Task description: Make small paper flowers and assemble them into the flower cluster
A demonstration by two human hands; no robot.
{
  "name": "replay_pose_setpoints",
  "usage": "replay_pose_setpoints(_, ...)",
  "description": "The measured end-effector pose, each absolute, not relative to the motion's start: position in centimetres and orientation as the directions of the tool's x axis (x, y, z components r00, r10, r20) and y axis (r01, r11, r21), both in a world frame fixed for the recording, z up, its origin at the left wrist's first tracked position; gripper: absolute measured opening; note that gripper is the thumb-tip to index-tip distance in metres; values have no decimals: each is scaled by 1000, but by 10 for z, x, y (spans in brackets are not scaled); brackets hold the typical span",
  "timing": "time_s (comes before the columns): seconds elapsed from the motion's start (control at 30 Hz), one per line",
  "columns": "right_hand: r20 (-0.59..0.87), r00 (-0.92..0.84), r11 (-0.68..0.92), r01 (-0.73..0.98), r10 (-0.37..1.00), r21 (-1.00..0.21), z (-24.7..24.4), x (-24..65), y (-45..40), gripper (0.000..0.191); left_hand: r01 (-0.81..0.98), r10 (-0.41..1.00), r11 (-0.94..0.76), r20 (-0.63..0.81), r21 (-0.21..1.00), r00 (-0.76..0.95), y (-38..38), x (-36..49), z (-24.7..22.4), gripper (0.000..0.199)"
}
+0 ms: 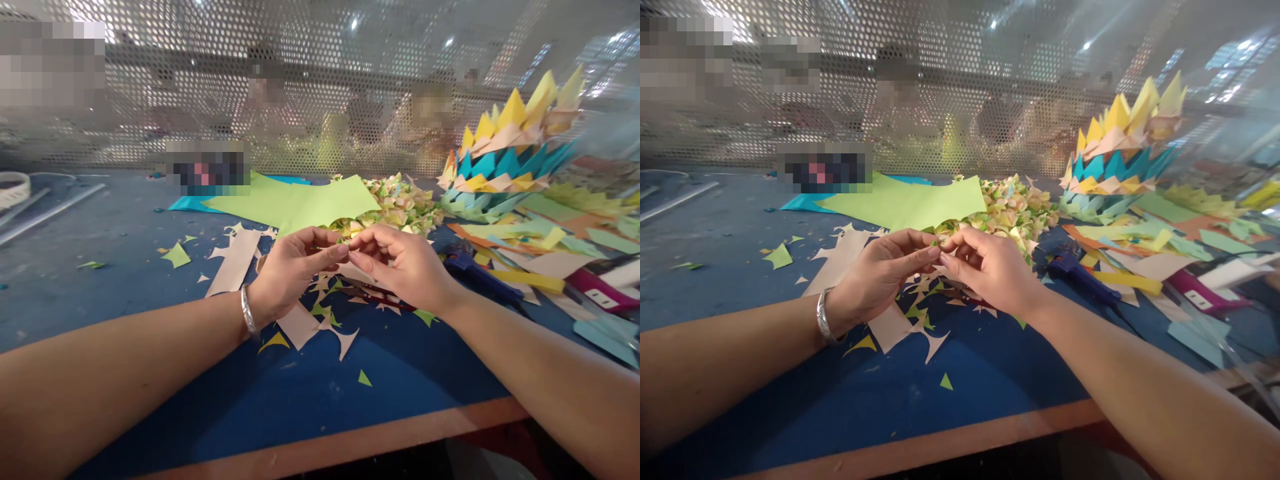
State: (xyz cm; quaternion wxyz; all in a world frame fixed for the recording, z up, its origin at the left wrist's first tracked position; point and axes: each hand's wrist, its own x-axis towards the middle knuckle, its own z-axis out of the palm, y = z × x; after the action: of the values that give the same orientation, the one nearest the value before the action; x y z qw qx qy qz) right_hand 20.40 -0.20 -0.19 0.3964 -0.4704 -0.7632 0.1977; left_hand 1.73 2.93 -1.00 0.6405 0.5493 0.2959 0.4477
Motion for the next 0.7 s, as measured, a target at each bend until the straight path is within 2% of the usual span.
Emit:
replay_pose_setpoints(0.2,455,-243,508,546,857,-666,2,206,-2,23,-203,893,-84,165,975,419,33,18,-12,25)
replay_pose_setpoints(0.5,427,-246,492,506,870,-709,2,206,-2,23,-73,866,-232,240,970,439,33,16,-13,28)
replay_pose_setpoints(0.7,399,-246,469,499,883,-729,4,205,-2,22,-70,855,-249,253,966,453,31,15,-11,30)
